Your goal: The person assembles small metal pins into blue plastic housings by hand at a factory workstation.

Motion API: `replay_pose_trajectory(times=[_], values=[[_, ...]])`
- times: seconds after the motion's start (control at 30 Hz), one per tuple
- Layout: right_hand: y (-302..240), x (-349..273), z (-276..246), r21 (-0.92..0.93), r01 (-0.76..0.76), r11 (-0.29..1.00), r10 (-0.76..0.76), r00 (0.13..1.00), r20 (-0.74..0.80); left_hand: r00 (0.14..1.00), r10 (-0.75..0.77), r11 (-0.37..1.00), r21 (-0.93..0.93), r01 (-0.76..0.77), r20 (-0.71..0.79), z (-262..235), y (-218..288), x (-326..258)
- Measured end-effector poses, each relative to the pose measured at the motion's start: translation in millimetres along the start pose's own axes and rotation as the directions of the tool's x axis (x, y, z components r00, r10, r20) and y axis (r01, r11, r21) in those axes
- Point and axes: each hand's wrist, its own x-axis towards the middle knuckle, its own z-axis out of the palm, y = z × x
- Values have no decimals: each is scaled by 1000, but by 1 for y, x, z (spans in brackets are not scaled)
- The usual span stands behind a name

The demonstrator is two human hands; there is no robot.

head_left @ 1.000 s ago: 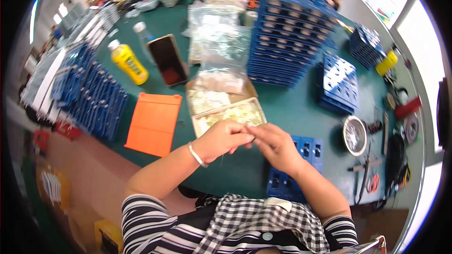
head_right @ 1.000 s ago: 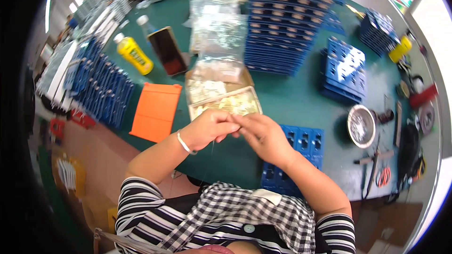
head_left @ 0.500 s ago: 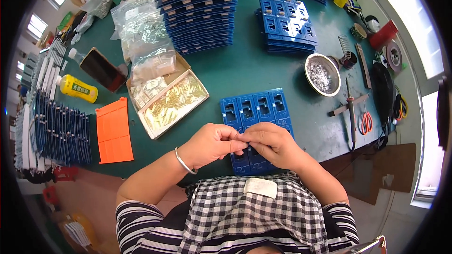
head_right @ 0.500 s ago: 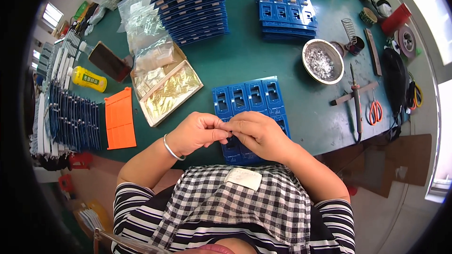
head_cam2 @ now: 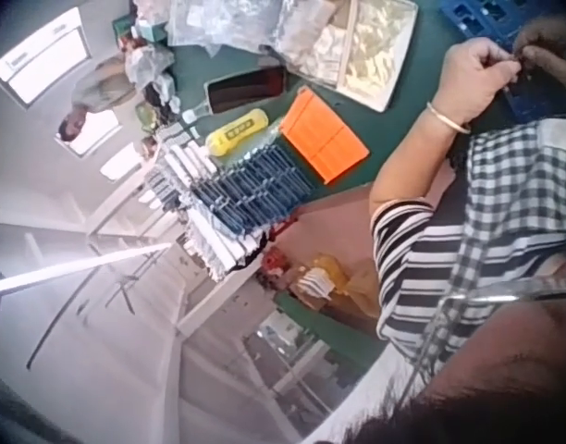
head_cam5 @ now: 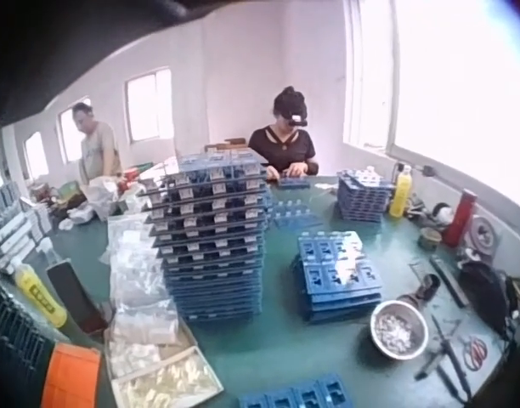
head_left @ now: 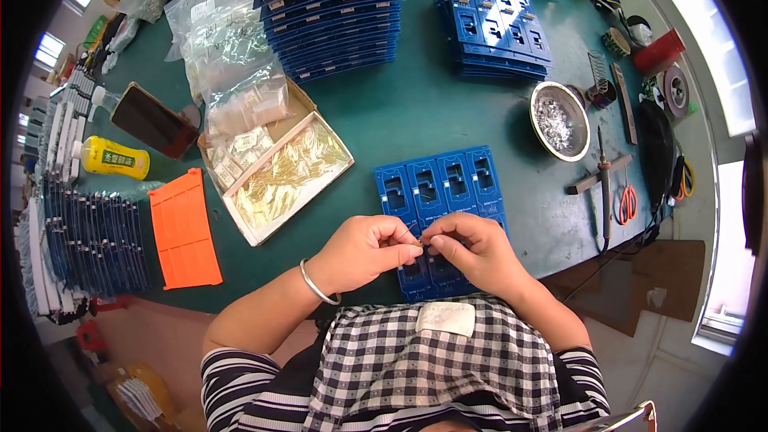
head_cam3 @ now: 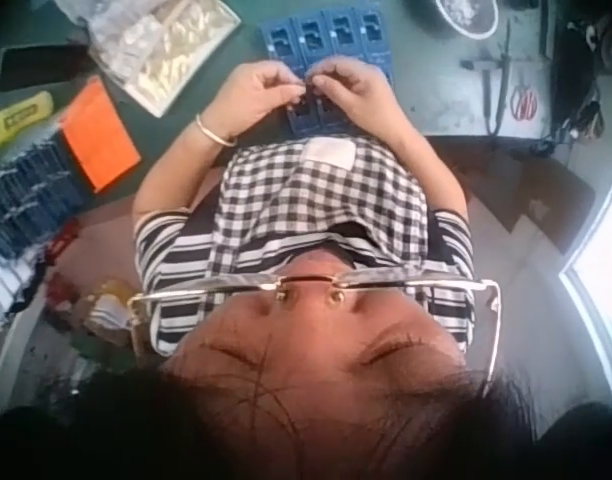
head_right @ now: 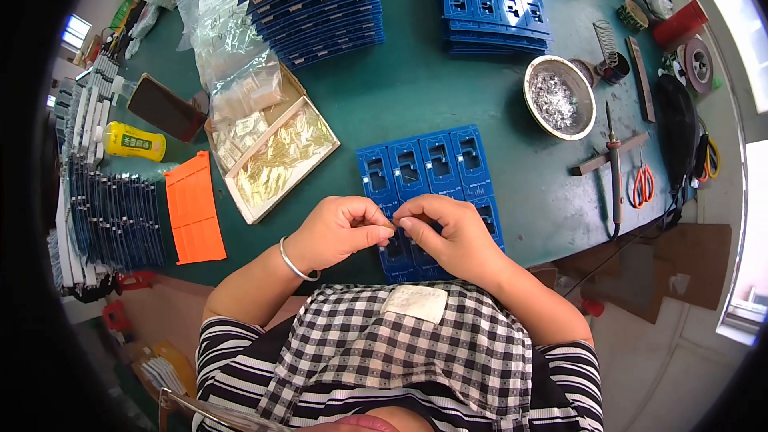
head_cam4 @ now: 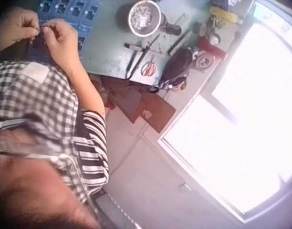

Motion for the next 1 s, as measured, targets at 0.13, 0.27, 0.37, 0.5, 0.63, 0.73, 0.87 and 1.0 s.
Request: replay_pose_trajectory(times=[0.13,0.27,0.37,0.5,0.63,0.73,0.87,1.0], values=[[-6,10,2,-88,16,996,-12,999,39,999,32,999,-27,-32,5,-6,-5,4],[-10,18,4,-150,35,988,-25,998,65,998,64,997,-46,-64,0,-10,-7,7],[-8,22,4,-179,74,981,-61,995,76,999,41,996,79,-42,4,-11,-3,8],[-4,27,0,-175,63,983,-45,994,103,992,119,959,262,-105,-40,-10,0,8],[-3,28,-1,-140,13,990,-1,996,87,990,136,951,285,-122,-32,-9,-1,9],[-4,30,-2,-145,-7,989,19,996,85,991,122,965,241,-106,-51,-9,-2,9],[0,31,-2,-117,-9,993,19,996,87,989,138,966,225,-124,-50,-11,-4,9],[-3,38,-5,-160,-23,987,27,999,22,988,122,973,209,-100,-98,-18,-5,3]])
